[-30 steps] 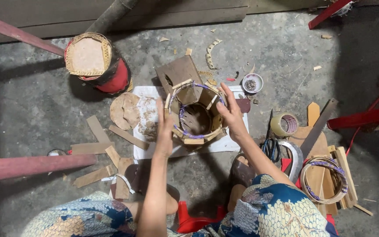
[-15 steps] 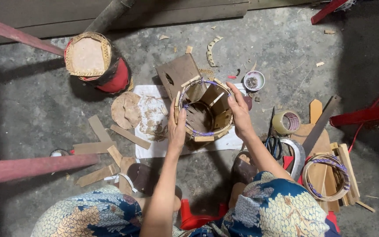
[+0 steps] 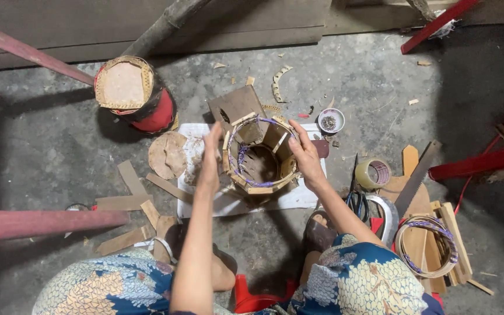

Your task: Applying adhesive tape to a cylindrical cardboard structure and fitting end caps to assemble or repair it.

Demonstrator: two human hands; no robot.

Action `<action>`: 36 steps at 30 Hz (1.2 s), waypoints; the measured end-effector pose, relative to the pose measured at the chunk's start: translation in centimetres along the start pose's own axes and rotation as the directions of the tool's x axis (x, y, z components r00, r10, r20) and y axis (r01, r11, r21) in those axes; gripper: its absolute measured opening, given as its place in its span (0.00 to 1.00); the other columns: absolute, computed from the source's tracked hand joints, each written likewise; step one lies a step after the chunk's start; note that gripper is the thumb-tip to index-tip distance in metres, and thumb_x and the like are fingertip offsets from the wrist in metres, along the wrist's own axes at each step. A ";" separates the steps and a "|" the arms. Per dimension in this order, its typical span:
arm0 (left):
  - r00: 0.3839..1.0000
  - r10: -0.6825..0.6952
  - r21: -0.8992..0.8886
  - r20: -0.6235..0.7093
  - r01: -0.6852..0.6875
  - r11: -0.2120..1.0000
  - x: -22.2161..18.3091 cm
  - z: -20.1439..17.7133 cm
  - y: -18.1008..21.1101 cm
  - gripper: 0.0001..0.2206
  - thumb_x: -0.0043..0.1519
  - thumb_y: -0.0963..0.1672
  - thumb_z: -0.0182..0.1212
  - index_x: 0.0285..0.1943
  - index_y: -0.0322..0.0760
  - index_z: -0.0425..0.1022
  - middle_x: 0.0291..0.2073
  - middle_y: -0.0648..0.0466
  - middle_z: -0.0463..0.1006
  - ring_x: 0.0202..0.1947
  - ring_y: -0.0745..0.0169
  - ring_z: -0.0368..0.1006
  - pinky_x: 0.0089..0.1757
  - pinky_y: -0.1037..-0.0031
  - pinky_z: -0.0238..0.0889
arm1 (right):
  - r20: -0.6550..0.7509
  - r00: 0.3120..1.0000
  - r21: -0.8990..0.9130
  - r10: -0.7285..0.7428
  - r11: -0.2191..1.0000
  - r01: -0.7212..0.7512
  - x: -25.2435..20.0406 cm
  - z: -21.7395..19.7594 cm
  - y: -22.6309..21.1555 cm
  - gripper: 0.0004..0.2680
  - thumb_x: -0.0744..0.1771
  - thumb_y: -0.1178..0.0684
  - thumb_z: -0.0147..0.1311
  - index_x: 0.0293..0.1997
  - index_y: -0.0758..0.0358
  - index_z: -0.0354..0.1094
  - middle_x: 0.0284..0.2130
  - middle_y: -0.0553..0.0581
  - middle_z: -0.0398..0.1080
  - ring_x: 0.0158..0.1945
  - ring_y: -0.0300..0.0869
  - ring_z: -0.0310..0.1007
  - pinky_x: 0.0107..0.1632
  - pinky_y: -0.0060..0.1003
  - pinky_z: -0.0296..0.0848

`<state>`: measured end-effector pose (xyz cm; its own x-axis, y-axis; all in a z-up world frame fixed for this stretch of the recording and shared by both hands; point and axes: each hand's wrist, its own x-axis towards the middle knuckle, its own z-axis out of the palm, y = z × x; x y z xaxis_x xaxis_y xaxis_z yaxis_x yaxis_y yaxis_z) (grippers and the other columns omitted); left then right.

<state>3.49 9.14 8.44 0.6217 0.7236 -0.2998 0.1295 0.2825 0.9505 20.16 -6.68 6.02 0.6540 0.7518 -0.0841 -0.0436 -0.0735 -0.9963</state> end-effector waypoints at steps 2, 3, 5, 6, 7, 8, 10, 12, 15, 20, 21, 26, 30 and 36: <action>0.996 0.001 0.022 0.094 -0.003 1.000 2.6 -0.4 0.6 0.43 0.62 0.68 0.22 0.80 0.46 0.48 0.77 0.38 0.47 0.76 0.31 0.33 0.66 0.34 0.23 | 0.008 1.000 -0.008 0.005 1.000 -0.005 -0.3 0.0 -0.5 0.19 0.72 0.45 0.44 0.74 0.54 0.55 0.70 0.74 0.51 0.75 0.64 0.43 0.72 0.60 0.47; 0.983 0.000 0.043 0.183 -0.008 0.999 3.9 -0.7 0.9 0.45 0.60 0.69 0.19 0.80 0.47 0.49 0.77 0.40 0.48 0.76 0.29 0.30 0.65 0.31 0.21 | 0.021 1.000 -0.017 0.010 1.000 -0.009 -0.4 0.2 -0.7 0.20 0.72 0.44 0.44 0.74 0.55 0.54 0.71 0.74 0.49 0.76 0.65 0.40 0.72 0.62 0.44; 0.962 -0.026 0.066 0.271 0.009 0.998 7.6 -1.3 -1.0 0.44 0.61 0.69 0.19 0.79 0.51 0.53 0.77 0.43 0.50 0.77 0.33 0.31 0.65 0.33 0.20 | 0.025 1.000 -0.018 0.019 1.000 -0.019 -0.6 0.4 -1.1 0.20 0.72 0.44 0.43 0.74 0.55 0.53 0.71 0.74 0.49 0.76 0.66 0.39 0.72 0.63 0.43; 0.933 -0.055 0.090 0.355 0.024 0.996 9.5 -1.5 -1.9 0.42 0.62 0.69 0.19 0.79 0.55 0.57 0.77 0.46 0.51 0.78 0.38 0.31 0.66 0.36 0.18 | 0.029 0.999 -0.020 0.030 0.999 -0.030 -0.7 0.4 -1.3 0.20 0.72 0.44 0.43 0.75 0.55 0.53 0.71 0.74 0.48 0.76 0.66 0.38 0.72 0.64 0.42; 0.932 -0.051 0.087 0.359 0.021 0.996 10.0 -1.1 -1.8 0.42 0.62 0.69 0.19 0.79 0.55 0.57 0.77 0.46 0.51 0.78 0.38 0.31 0.66 0.36 0.18 | 0.026 0.999 -0.024 0.027 0.999 -0.026 -0.6 0.4 -1.2 0.20 0.72 0.44 0.43 0.75 0.55 0.53 0.71 0.74 0.48 0.76 0.66 0.38 0.72 0.64 0.42; 0.914 -0.072 0.135 0.400 0.019 0.991 10.3 -0.8 -1.8 0.43 0.61 0.68 0.18 0.73 0.52 0.65 0.76 0.47 0.52 0.77 0.37 0.29 0.67 0.40 0.15 | 0.027 0.999 -0.037 0.027 0.999 -0.026 -0.7 0.4 -1.1 0.20 0.72 0.44 0.43 0.75 0.54 0.53 0.72 0.73 0.48 0.76 0.65 0.37 0.72 0.63 0.41; 0.893 -0.096 0.181 0.439 0.017 0.983 12.9 -1.9 -4.9 0.45 0.61 0.68 0.16 0.68 0.50 0.73 0.76 0.47 0.54 0.77 0.37 0.27 0.69 0.45 0.13 | 0.029 0.999 -0.051 0.028 0.998 -0.027 -0.6 0.4 -1.1 0.20 0.72 0.45 0.43 0.75 0.54 0.53 0.72 0.72 0.48 0.77 0.64 0.37 0.73 0.62 0.41; 0.859 -0.231 0.080 0.457 0.219 0.973 17.2 -4.5 -11.4 0.48 0.57 0.72 0.29 0.64 0.43 0.75 0.62 0.42 0.73 0.68 0.41 0.62 0.68 0.50 0.44 | 0.016 1.000 -0.056 0.025 0.998 -0.024 -0.6 0.5 -1.1 0.20 0.72 0.44 0.42 0.74 0.55 0.53 0.72 0.71 0.48 0.77 0.63 0.37 0.73 0.61 0.40; 0.860 -0.260 0.048 0.438 0.267 0.963 17.4 -4.0 -11.8 0.45 0.58 0.72 0.30 0.59 0.44 0.78 0.55 0.45 0.79 0.60 0.47 0.70 0.65 0.57 0.54 | -0.019 1.000 -0.049 0.004 0.999 -0.005 -0.5 0.5 -1.0 0.18 0.72 0.47 0.41 0.74 0.55 0.55 0.70 0.71 0.53 0.76 0.61 0.43 0.73 0.59 0.44; 0.848 -0.305 0.060 0.433 0.310 0.949 19.2 -4.4 -13.8 0.43 0.58 0.71 0.39 0.60 0.43 0.78 0.55 0.45 0.79 0.60 0.47 0.71 0.65 0.60 0.56 | -0.060 0.998 -0.049 -0.012 0.999 0.009 -0.3 0.5 -0.1 0.18 0.73 0.47 0.41 0.73 0.55 0.56 0.69 0.69 0.56 0.75 0.60 0.46 0.73 0.58 0.46; 0.842 -0.317 0.070 0.436 0.319 0.945 19.9 -4.7 -14.5 0.41 0.59 0.70 0.44 0.62 0.43 0.77 0.57 0.45 0.77 0.62 0.46 0.70 0.65 0.60 0.55 | -0.066 0.998 -0.047 -0.016 0.999 0.013 -0.3 0.5 -0.1 0.18 0.73 0.47 0.41 0.73 0.55 0.57 0.68 0.69 0.57 0.74 0.60 0.47 0.73 0.58 0.47; 0.888 -0.319 0.196 0.333 0.266 0.944 13.1 -1.7 -3.4 0.34 0.64 0.63 0.48 0.68 0.41 0.71 0.68 0.41 0.66 0.70 0.40 0.58 0.68 0.49 0.46 | -0.068 0.998 -0.052 -0.013 0.999 0.009 -0.1 0.3 0.1 0.17 0.72 0.48 0.42 0.72 0.55 0.58 0.68 0.68 0.57 0.74 0.58 0.48 0.73 0.56 0.47; 0.924 -0.256 0.376 0.284 0.138 0.916 6.5 1.8 4.2 0.24 0.70 0.57 0.36 0.66 0.56 0.74 0.69 0.41 0.66 0.71 0.37 0.57 0.67 0.50 0.47 | -0.078 0.997 -0.046 -0.016 0.999 0.012 -0.3 0.5 0.0 0.17 0.72 0.49 0.43 0.72 0.56 0.58 0.68 0.68 0.57 0.74 0.58 0.48 0.72 0.57 0.47; 0.941 0.017 0.438 0.338 -0.173 0.882 9.2 0.9 -1.7 0.18 0.71 0.51 0.44 0.62 0.50 0.78 0.59 0.41 0.76 0.65 0.36 0.65 0.64 0.51 0.54 | -0.018 0.999 0.020 0.044 0.999 -0.043 -0.4 0.3 -0.5 0.20 0.72 0.46 0.43 0.75 0.54 0.53 0.72 0.70 0.50 0.77 0.62 0.38 0.73 0.60 0.40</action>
<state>9.67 14.80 4.16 0.8483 0.4728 -0.2385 0.3452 -0.1520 0.9261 19.68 -6.79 6.55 0.6650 0.7359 -0.1271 -0.0868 -0.0929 -0.9919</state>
